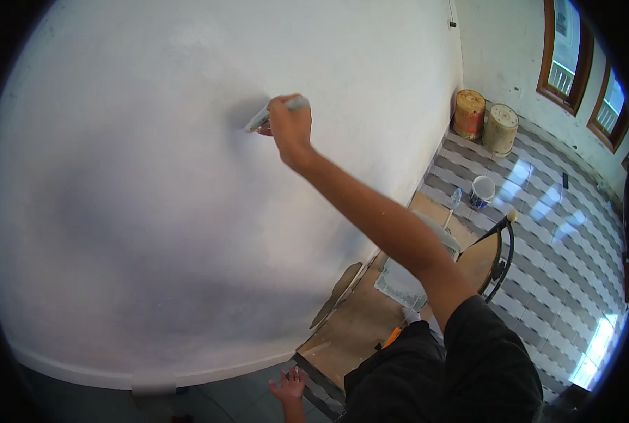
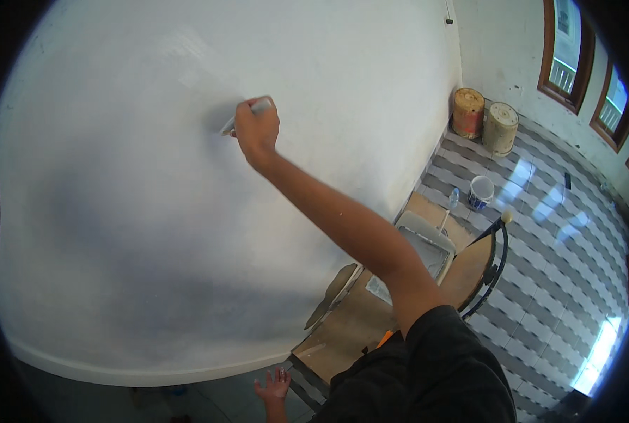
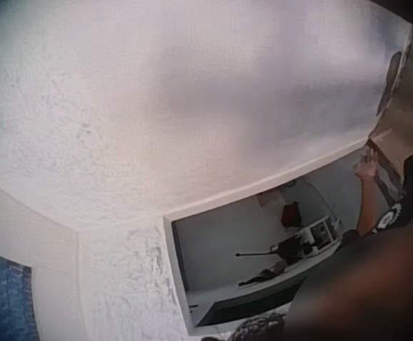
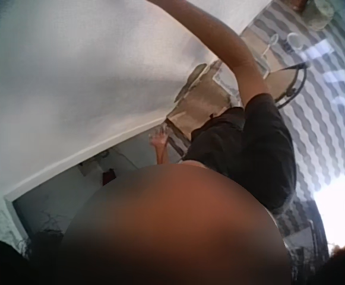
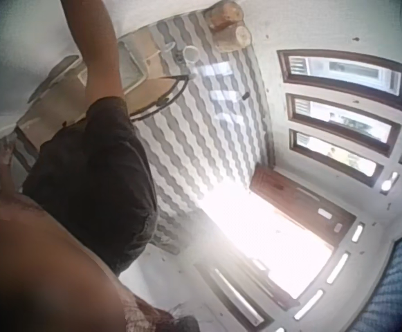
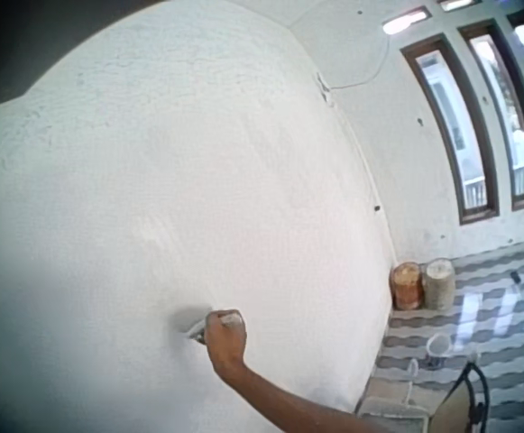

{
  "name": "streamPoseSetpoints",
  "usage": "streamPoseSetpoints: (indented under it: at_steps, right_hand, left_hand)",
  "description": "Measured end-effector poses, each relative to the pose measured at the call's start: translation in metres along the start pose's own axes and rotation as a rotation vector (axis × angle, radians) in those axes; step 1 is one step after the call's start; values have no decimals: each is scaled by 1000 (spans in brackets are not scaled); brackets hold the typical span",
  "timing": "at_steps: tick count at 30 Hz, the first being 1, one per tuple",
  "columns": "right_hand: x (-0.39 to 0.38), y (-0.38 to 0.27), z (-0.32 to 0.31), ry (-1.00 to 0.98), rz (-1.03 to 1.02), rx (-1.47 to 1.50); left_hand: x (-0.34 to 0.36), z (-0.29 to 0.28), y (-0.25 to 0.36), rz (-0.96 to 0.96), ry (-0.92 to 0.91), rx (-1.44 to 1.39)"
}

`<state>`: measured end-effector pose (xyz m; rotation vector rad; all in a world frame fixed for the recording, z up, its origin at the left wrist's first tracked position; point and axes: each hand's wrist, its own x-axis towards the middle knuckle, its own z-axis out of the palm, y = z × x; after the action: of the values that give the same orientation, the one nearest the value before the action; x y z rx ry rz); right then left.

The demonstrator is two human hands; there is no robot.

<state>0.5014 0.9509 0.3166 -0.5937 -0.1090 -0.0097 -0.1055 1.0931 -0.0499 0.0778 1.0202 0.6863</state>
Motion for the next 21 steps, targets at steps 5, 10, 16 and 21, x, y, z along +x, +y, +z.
streamPoseSetpoints:
  at_steps: [5, 10, 16, 21]
  right_hand:
    - [47, -57, 44, 19, 15, -497]
    - [109, -100, 139, -15, 388, -584]
    - [26, -147, 170, -140, -93, -431]
    - [30, -140, 193, -194, -244, -21]
  left_hand:
    - [1, 13, -6, 1, -15, 2]
    - [10, 35, -28, -46, -60, 34]
    - [-11, 24, -20, 23, 0, -29]
    - [-11, 18, -21, 12, 15, -17]
